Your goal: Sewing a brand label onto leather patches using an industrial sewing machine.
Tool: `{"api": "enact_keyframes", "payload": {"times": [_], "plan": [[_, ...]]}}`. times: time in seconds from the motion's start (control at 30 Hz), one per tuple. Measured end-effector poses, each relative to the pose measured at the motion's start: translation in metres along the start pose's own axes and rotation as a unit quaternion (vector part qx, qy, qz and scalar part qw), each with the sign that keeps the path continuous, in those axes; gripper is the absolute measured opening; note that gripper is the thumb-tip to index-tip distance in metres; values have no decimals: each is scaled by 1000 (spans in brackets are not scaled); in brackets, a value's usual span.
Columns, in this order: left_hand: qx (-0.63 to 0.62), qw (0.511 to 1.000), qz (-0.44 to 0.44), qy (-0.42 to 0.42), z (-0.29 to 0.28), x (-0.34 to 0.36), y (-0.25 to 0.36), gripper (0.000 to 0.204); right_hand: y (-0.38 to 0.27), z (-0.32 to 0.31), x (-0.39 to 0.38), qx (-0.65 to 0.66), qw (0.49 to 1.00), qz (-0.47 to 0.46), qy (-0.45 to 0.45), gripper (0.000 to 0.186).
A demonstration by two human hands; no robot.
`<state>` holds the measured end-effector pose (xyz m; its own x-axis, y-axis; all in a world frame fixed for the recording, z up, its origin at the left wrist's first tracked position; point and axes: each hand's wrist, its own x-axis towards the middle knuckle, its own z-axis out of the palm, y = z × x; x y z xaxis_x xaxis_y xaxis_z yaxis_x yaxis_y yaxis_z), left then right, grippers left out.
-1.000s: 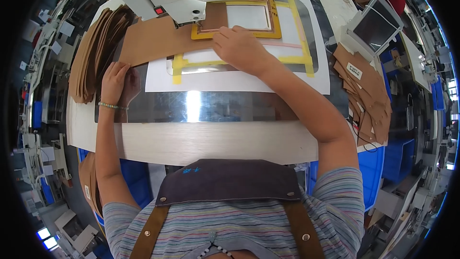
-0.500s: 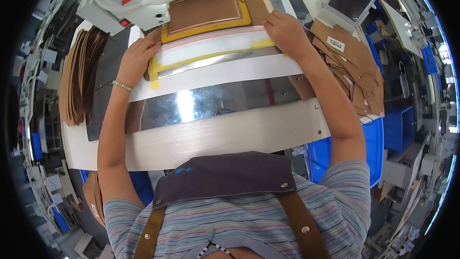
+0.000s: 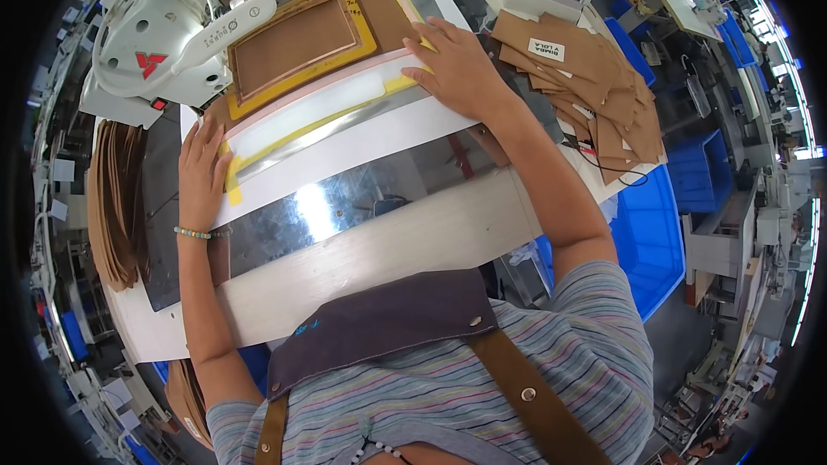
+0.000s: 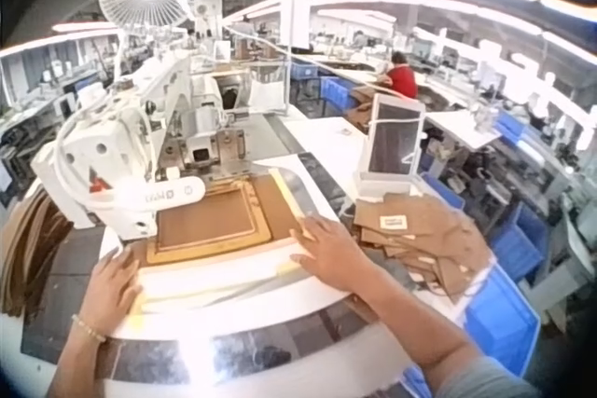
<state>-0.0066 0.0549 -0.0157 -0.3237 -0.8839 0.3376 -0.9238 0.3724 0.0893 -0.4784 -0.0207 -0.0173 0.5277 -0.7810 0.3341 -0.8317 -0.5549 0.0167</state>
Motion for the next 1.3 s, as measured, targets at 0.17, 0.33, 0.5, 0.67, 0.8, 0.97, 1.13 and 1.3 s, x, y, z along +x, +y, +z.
{"api": "enact_keyframes", "payload": {"times": [0.17, 0.33, 0.5, 0.67, 0.8, 0.97, 1.13, 1.3], "plan": [[-23, 1000, -9, -3, 2, -3, -5, 44, 3, 0, 1, 26, 1000, -3, 8, 51], [28, 999, 20, 17, -6, -2, -3, 47, 0, 0, 3, 5, 1000, -9, 9, 48], [64, 998, 20, 18, -6, -4, -7, 45, 0, -8, 3, 18, 1000, -6, -6, 46], [37, 999, 4, 12, -8, -5, -5, 42, -2, -8, 6, 31, 999, 11, -22, 47], [42, 999, 7, 28, -9, -7, -6, 41, -2, -7, 6, 38, 999, 6, -12, 46], [-27, 999, -42, 6, -8, -8, -7, 43, -2, -10, 4, 51, 999, 7, -8, 45], [-61, 997, -39, 3, -7, -9, -12, 41, 0, -6, 3, 56, 998, 3, 7, 44], [-61, 998, -26, 1, -6, -6, -11, 41, 3, -4, 0, 55, 997, -7, 48, 44]]}}
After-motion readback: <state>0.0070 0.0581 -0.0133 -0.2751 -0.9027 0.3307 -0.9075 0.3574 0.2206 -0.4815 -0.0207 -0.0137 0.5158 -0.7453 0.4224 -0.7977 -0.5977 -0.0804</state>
